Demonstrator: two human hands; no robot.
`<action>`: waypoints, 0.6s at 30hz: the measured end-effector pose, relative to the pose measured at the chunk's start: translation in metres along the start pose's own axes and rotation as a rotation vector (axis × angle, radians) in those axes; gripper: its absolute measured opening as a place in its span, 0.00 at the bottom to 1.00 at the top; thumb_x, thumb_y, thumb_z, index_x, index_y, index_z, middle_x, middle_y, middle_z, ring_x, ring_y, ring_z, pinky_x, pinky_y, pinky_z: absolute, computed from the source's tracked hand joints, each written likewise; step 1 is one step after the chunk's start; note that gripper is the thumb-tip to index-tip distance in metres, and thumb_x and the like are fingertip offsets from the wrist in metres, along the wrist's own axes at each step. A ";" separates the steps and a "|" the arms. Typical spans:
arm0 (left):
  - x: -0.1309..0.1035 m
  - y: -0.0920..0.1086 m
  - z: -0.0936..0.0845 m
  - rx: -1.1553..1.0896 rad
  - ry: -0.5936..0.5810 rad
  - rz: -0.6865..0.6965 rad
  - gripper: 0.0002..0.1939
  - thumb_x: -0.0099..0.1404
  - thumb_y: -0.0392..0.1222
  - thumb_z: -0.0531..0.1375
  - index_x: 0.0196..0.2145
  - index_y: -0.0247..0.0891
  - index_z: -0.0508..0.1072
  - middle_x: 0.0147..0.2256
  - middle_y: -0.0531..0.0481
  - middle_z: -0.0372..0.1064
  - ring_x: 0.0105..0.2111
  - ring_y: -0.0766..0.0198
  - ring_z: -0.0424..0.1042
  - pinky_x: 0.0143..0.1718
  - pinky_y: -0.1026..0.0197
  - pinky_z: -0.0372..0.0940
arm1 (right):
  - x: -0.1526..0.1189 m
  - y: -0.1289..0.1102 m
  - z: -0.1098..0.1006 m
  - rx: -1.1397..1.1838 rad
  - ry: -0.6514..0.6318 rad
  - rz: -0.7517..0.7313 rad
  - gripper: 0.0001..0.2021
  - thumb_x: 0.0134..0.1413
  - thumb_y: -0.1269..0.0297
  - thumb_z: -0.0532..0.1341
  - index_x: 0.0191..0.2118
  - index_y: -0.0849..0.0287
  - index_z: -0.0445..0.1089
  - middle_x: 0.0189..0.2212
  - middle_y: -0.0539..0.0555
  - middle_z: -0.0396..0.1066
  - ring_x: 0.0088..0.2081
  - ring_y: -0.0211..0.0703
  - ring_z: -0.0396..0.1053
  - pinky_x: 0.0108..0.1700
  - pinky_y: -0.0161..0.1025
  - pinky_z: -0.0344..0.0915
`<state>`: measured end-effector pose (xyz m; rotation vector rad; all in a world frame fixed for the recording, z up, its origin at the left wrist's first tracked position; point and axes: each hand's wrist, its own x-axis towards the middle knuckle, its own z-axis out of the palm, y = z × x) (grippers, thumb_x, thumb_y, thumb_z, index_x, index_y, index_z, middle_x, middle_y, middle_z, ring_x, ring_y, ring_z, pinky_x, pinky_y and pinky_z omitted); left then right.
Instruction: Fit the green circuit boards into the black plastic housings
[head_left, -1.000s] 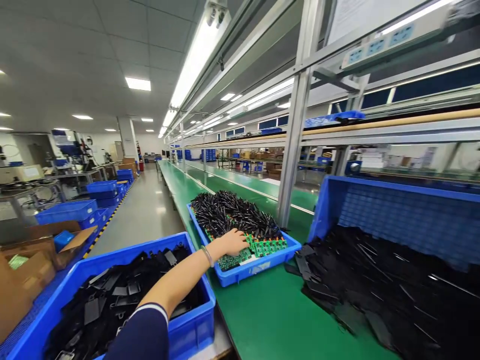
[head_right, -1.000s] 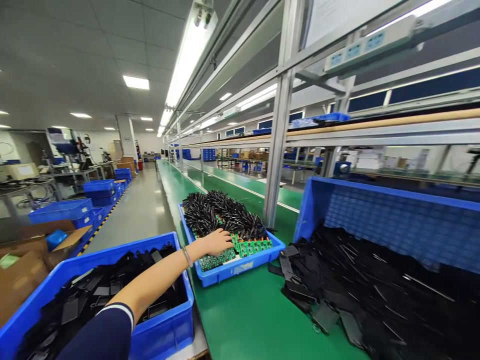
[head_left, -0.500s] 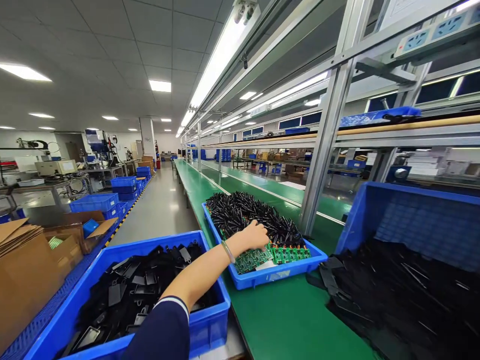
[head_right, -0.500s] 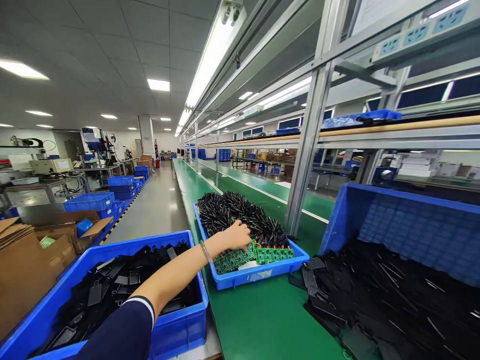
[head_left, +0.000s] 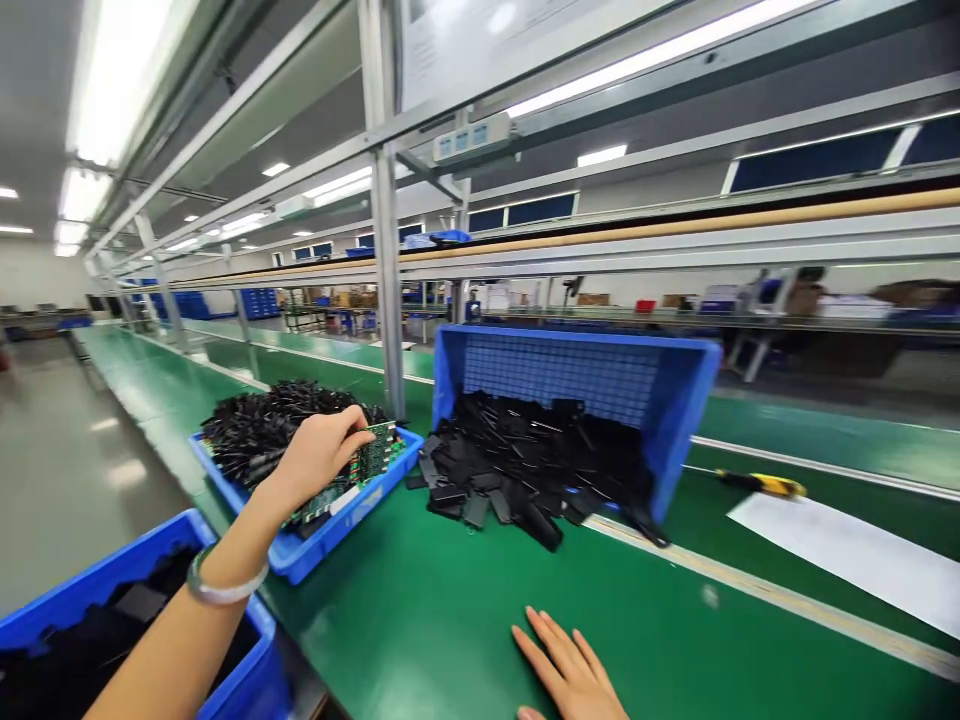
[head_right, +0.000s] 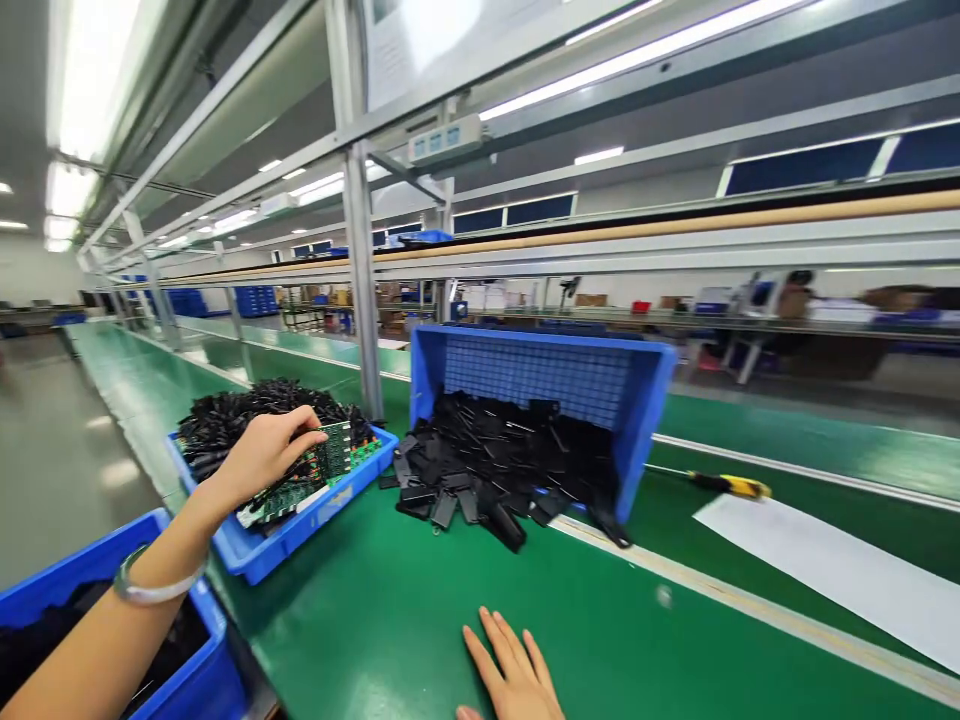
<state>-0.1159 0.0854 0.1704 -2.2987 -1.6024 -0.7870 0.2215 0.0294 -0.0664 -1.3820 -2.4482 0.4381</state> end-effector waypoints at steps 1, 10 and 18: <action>0.001 0.010 0.002 -0.045 0.020 -0.011 0.10 0.65 0.47 0.53 0.30 0.40 0.67 0.22 0.55 0.67 0.22 0.65 0.65 0.27 0.65 0.53 | -0.001 -0.004 -0.006 0.050 -0.001 0.013 0.28 0.57 0.47 0.53 0.61 0.50 0.58 0.63 0.56 0.50 0.63 0.57 0.48 0.62 0.59 0.46; 0.019 0.067 0.043 -1.155 -0.106 -0.393 0.18 0.51 0.53 0.66 0.26 0.36 0.66 0.21 0.55 0.68 0.23 0.68 0.70 0.25 0.68 0.64 | -0.011 -0.011 -0.025 0.816 0.237 0.110 0.36 0.49 0.36 0.55 0.58 0.54 0.63 0.58 0.62 0.61 0.60 0.55 0.57 0.60 0.53 0.53; -0.016 0.147 0.168 -1.654 -0.691 -0.729 0.17 0.48 0.46 0.70 0.29 0.33 0.69 0.26 0.48 0.72 0.25 0.67 0.72 0.24 0.69 0.68 | -0.008 -0.004 -0.049 1.799 0.724 0.395 0.23 0.41 0.47 0.68 0.38 0.61 0.73 0.38 0.58 0.76 0.39 0.50 0.73 0.41 0.45 0.71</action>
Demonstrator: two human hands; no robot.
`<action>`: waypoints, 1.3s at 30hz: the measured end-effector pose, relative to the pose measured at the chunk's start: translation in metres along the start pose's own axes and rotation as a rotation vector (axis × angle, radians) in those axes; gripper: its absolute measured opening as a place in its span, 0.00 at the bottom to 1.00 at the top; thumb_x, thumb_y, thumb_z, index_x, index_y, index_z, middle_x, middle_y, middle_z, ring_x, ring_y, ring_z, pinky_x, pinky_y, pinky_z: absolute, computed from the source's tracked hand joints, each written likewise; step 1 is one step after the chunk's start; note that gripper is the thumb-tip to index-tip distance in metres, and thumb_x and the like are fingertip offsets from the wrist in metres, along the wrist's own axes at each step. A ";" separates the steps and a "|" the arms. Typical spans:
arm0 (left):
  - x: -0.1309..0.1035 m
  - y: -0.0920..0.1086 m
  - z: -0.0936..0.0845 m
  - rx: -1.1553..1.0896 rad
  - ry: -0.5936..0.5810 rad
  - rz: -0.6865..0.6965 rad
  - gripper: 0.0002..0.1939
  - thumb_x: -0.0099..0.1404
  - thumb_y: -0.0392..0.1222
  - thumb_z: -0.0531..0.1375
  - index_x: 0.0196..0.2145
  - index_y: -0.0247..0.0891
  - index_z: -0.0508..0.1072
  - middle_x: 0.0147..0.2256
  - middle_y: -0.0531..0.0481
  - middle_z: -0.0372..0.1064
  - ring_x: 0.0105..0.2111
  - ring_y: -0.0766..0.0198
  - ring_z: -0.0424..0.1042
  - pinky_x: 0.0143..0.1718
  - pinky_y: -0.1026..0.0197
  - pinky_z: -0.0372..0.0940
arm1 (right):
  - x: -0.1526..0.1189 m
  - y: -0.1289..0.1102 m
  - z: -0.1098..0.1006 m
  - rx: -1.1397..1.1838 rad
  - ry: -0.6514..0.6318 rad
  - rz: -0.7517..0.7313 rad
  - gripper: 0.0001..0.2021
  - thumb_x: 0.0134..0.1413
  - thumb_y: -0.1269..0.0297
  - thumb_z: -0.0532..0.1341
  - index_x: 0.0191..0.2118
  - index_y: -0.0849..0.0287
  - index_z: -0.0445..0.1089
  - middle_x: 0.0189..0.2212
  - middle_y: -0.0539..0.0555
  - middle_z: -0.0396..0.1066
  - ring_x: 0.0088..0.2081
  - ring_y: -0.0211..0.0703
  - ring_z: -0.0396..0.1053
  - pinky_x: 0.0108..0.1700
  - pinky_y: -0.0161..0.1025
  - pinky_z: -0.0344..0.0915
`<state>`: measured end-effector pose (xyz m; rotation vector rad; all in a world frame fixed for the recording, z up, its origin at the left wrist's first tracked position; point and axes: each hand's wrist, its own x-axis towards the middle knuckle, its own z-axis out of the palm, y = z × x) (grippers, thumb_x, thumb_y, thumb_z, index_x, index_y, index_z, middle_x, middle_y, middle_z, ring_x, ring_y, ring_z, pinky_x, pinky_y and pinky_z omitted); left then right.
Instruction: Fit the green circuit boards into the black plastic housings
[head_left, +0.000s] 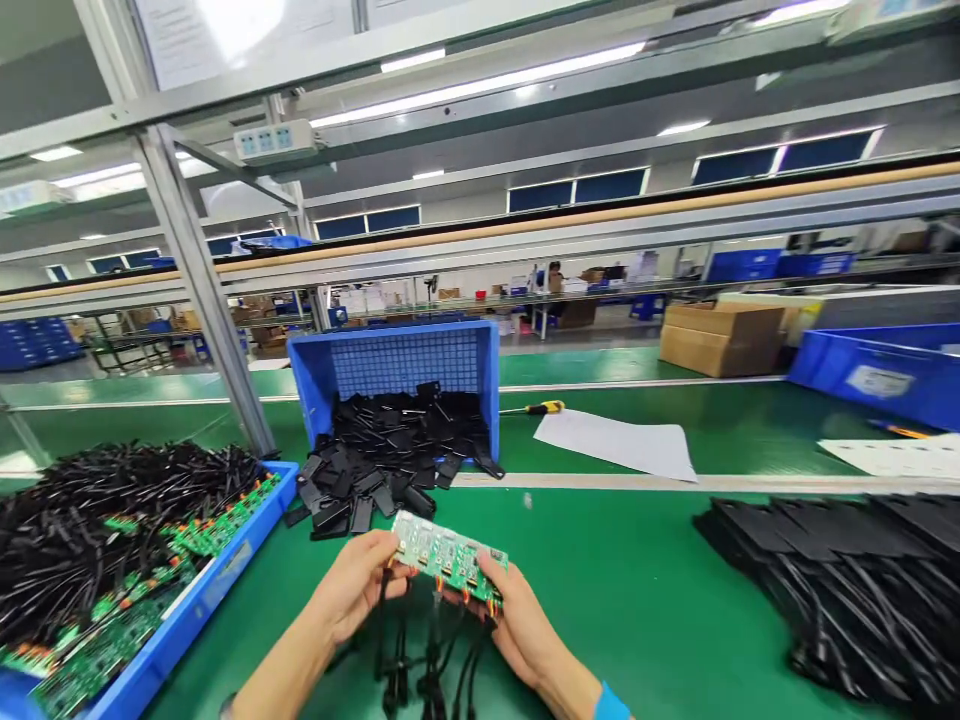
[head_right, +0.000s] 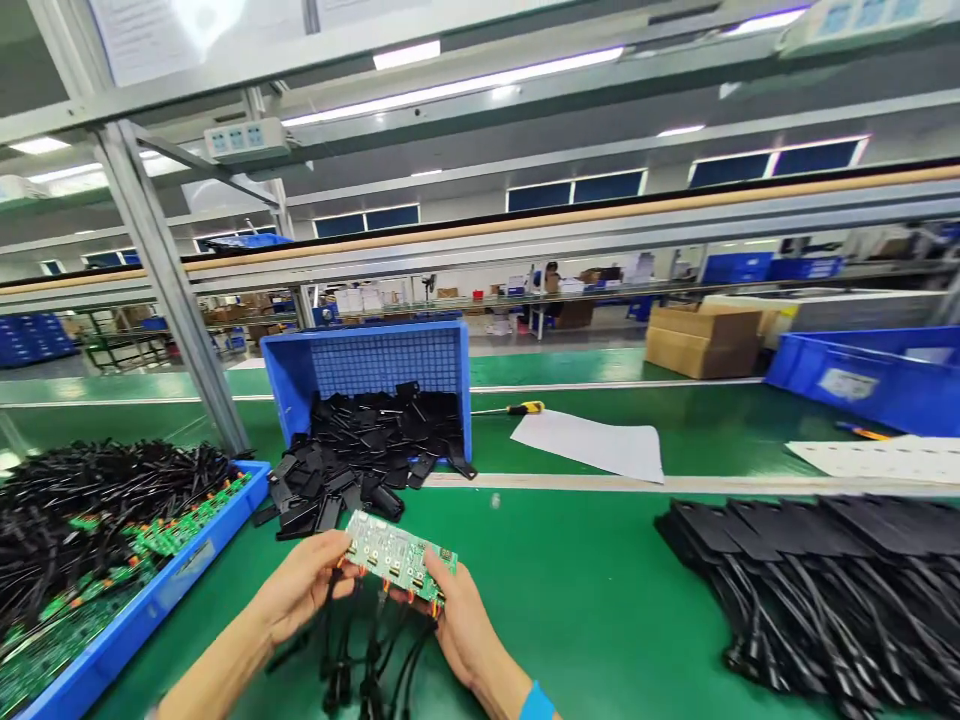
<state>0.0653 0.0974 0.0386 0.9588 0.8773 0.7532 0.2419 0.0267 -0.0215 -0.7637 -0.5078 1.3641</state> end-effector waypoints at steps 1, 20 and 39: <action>0.007 -0.009 0.002 -0.041 -0.022 -0.053 0.17 0.49 0.44 0.70 0.31 0.33 0.69 0.27 0.47 0.73 0.26 0.66 0.73 0.25 0.67 0.69 | 0.004 -0.002 -0.003 0.020 0.075 0.035 0.20 0.40 0.52 0.70 0.36 0.62 0.72 0.34 0.57 0.76 0.35 0.48 0.73 0.37 0.43 0.72; 0.034 -0.059 -0.002 0.049 -0.079 0.065 0.24 0.50 0.55 0.67 0.35 0.31 0.75 0.32 0.43 0.74 0.25 0.67 0.69 0.27 0.65 0.66 | 0.019 0.006 -0.010 -0.422 0.067 -0.029 0.25 0.42 0.42 0.65 0.34 0.63 0.72 0.29 0.56 0.75 0.29 0.45 0.72 0.26 0.37 0.69; 0.032 -0.084 0.012 0.293 0.092 0.321 0.19 0.54 0.55 0.62 0.23 0.33 0.72 0.21 0.49 0.71 0.23 0.64 0.67 0.27 0.64 0.61 | 0.024 0.018 -0.013 -0.657 0.298 -0.279 0.18 0.36 0.51 0.68 0.20 0.61 0.68 0.17 0.51 0.69 0.21 0.40 0.64 0.25 0.36 0.62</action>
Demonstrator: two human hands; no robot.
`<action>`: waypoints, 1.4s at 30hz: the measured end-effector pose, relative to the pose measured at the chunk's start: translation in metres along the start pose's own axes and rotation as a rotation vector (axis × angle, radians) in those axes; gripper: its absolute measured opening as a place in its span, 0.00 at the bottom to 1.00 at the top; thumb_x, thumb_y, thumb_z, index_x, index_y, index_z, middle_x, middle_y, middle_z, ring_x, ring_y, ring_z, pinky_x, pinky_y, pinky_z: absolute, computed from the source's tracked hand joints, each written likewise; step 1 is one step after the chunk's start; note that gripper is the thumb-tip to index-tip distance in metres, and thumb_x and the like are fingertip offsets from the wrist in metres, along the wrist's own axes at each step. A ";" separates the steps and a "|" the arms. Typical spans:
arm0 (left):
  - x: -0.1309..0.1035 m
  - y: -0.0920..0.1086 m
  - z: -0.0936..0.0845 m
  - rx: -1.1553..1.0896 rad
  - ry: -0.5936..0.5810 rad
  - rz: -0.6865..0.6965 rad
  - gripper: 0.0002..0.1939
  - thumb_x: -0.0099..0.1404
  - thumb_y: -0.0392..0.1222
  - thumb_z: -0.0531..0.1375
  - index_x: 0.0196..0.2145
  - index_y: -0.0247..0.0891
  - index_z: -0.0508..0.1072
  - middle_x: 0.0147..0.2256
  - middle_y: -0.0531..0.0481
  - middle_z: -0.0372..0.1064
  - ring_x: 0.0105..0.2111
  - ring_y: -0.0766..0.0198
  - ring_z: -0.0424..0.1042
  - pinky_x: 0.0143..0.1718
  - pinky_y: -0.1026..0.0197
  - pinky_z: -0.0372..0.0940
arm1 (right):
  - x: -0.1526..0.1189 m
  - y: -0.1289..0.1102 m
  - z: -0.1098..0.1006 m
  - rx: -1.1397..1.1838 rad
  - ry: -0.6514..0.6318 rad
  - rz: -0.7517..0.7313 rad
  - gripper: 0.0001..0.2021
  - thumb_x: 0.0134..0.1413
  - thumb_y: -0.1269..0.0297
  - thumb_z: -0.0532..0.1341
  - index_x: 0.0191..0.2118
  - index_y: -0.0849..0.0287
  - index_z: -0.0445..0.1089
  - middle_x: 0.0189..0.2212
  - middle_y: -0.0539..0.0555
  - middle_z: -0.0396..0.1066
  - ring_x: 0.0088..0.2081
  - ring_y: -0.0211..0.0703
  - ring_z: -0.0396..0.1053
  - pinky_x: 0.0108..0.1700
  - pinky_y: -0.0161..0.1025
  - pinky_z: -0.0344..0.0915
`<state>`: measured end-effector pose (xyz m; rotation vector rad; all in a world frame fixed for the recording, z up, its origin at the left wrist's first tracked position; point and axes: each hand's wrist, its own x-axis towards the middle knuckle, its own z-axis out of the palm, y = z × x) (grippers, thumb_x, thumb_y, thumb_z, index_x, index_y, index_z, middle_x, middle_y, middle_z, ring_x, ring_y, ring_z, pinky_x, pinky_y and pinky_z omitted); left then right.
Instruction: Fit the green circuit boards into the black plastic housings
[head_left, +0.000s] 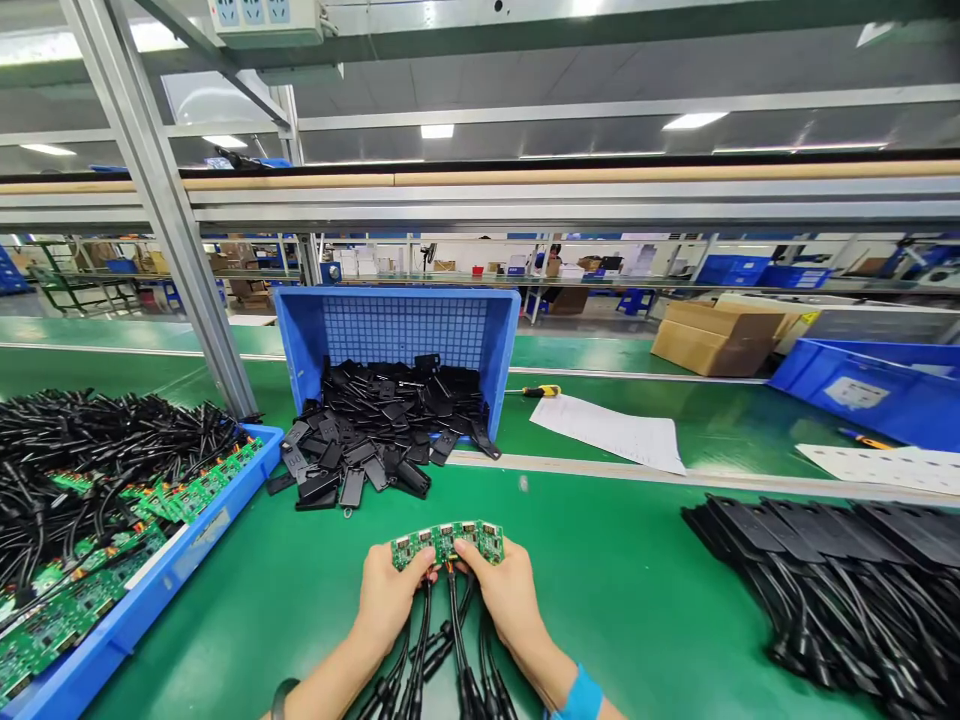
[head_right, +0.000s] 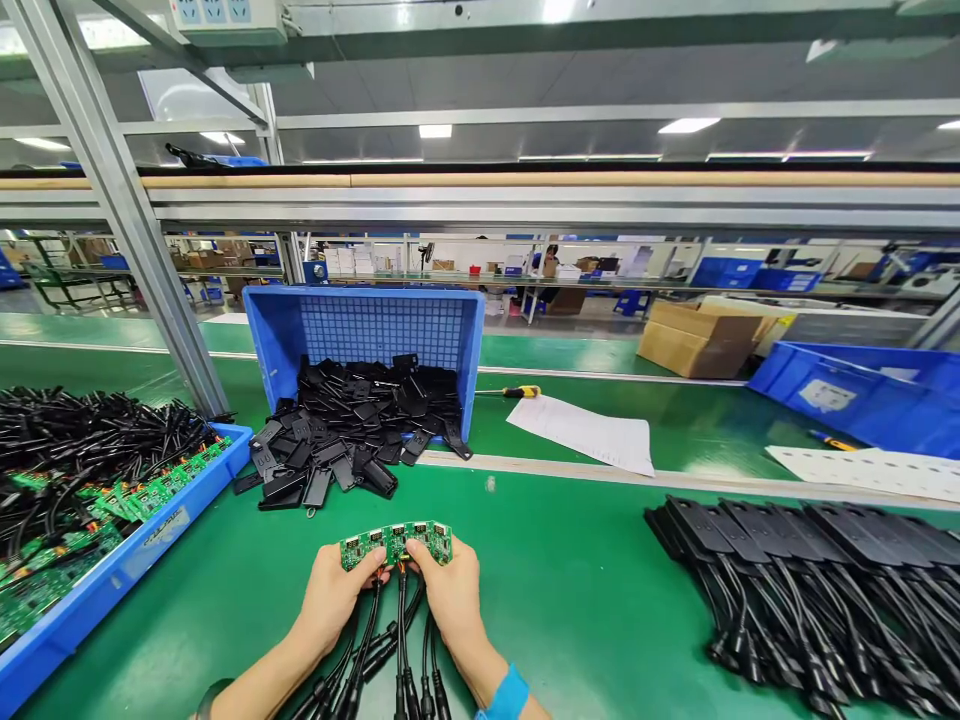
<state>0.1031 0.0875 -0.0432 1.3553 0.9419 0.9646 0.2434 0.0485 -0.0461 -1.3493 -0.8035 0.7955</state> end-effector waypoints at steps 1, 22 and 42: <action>-0.001 0.000 0.002 0.034 0.009 0.023 0.20 0.55 0.55 0.62 0.22 0.33 0.72 0.21 0.48 0.71 0.23 0.63 0.67 0.27 0.64 0.61 | 0.000 0.001 0.001 -0.012 0.021 -0.009 0.17 0.37 0.51 0.68 0.20 0.62 0.69 0.17 0.51 0.69 0.21 0.40 0.64 0.25 0.36 0.62; 0.002 0.010 0.009 0.203 0.040 0.080 0.17 0.54 0.50 0.62 0.17 0.34 0.70 0.17 0.52 0.65 0.20 0.67 0.61 0.22 0.65 0.57 | -0.012 0.001 0.009 0.039 -0.024 -0.061 0.16 0.43 0.52 0.67 0.28 0.63 0.74 0.25 0.55 0.75 0.28 0.45 0.68 0.32 0.39 0.65; 0.006 0.011 -0.003 -0.067 -0.227 -0.063 0.17 0.50 0.46 0.67 0.33 0.31 0.75 0.29 0.44 0.75 0.27 0.63 0.71 0.31 0.63 0.64 | -0.007 -0.003 0.006 0.142 -0.173 0.044 0.19 0.41 0.51 0.68 0.32 0.63 0.72 0.28 0.54 0.75 0.30 0.46 0.69 0.34 0.39 0.65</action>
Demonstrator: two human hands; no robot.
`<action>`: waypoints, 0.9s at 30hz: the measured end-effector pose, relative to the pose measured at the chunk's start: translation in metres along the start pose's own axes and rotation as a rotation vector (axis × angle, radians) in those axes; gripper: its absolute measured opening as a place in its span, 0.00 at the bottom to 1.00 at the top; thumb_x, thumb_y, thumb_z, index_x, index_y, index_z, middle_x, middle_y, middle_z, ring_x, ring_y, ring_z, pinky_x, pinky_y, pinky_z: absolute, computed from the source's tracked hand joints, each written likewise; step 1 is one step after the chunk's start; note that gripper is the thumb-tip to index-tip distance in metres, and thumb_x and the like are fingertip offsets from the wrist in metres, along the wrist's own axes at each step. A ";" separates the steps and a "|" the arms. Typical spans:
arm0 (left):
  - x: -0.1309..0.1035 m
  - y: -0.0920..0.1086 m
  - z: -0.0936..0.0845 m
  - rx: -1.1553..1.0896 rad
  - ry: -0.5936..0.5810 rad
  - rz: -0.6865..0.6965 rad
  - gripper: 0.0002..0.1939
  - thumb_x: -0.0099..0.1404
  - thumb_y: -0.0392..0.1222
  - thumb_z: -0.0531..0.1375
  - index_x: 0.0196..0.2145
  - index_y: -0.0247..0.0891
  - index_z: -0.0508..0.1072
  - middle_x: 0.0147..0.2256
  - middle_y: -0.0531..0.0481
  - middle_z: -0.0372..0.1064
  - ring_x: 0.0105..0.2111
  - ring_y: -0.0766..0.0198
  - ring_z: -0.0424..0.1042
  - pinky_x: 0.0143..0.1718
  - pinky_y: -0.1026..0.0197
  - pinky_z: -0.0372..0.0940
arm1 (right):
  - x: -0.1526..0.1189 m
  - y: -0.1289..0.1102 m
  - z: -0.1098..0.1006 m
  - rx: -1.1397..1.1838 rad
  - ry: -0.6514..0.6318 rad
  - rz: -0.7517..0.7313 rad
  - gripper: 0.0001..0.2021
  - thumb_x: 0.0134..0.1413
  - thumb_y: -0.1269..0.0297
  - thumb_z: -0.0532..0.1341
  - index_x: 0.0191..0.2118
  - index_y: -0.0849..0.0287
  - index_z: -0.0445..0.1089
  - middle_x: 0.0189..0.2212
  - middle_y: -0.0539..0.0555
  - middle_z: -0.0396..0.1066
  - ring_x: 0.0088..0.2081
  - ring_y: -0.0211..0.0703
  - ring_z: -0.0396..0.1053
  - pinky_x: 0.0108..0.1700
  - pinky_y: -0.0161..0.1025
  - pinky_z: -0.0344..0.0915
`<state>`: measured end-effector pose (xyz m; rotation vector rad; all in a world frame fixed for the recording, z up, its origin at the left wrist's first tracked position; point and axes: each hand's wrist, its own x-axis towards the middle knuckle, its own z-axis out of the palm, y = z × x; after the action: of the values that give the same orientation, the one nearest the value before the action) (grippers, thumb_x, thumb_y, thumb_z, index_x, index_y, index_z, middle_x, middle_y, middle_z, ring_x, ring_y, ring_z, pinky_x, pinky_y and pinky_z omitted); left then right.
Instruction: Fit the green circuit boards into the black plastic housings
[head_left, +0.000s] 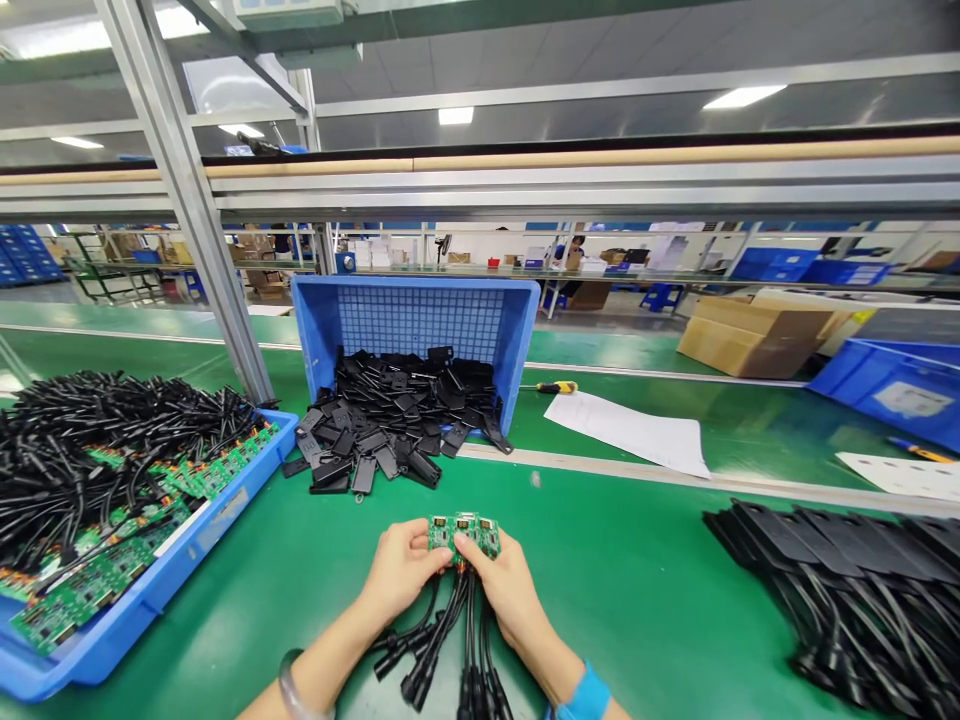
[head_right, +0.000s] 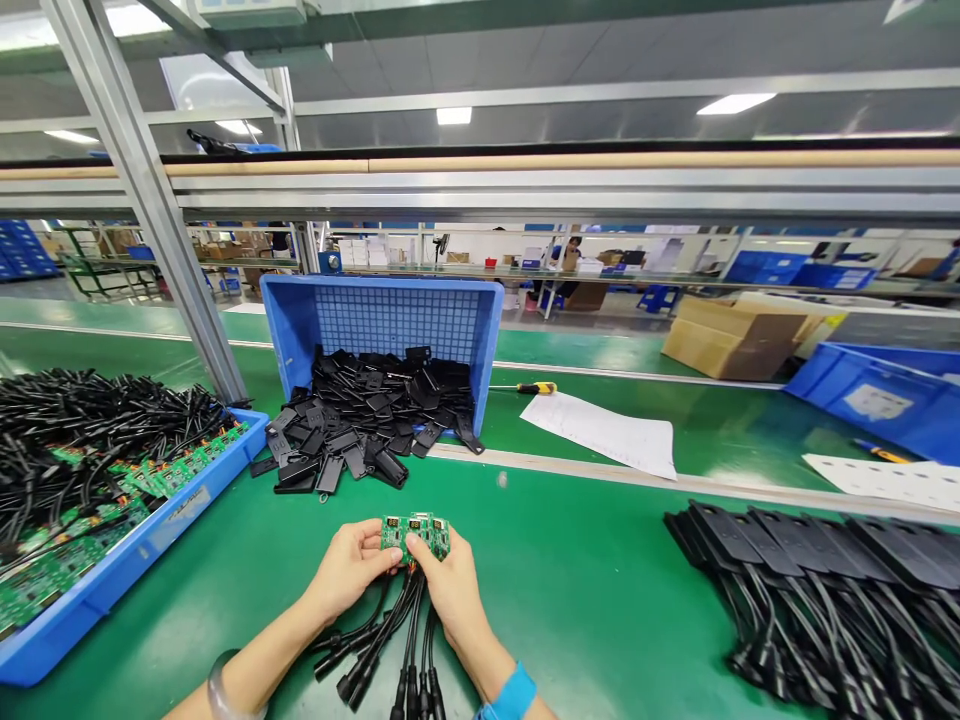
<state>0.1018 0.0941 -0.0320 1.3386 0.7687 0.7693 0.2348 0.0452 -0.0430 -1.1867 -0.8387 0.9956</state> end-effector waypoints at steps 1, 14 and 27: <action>0.000 -0.001 0.000 0.037 0.023 0.007 0.14 0.50 0.44 0.67 0.31 0.31 0.75 0.28 0.44 0.75 0.26 0.63 0.71 0.30 0.63 0.64 | 0.000 0.001 0.000 -0.049 0.009 -0.036 0.18 0.42 0.51 0.68 0.31 0.62 0.72 0.27 0.54 0.75 0.29 0.45 0.68 0.34 0.39 0.65; -0.009 0.006 0.024 0.386 0.206 0.193 0.08 0.58 0.41 0.58 0.30 0.36 0.77 0.28 0.47 0.75 0.28 0.60 0.71 0.29 0.63 0.62 | -0.006 0.004 0.004 -0.131 0.218 -0.087 0.19 0.41 0.50 0.66 0.33 0.62 0.72 0.29 0.55 0.75 0.31 0.46 0.69 0.35 0.40 0.65; -0.049 0.035 -0.021 0.763 0.158 0.032 0.40 0.42 0.35 0.65 0.55 0.36 0.61 0.33 0.48 0.73 0.28 0.60 0.70 0.25 0.64 0.61 | -0.024 0.025 0.009 0.020 -0.118 0.038 0.33 0.42 0.44 0.64 0.54 0.54 0.65 0.54 0.56 0.67 0.57 0.53 0.60 0.58 0.46 0.58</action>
<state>0.0564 0.0669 0.0028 1.9837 1.2429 0.6288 0.2139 0.0279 -0.0667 -1.1390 -0.8994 1.1111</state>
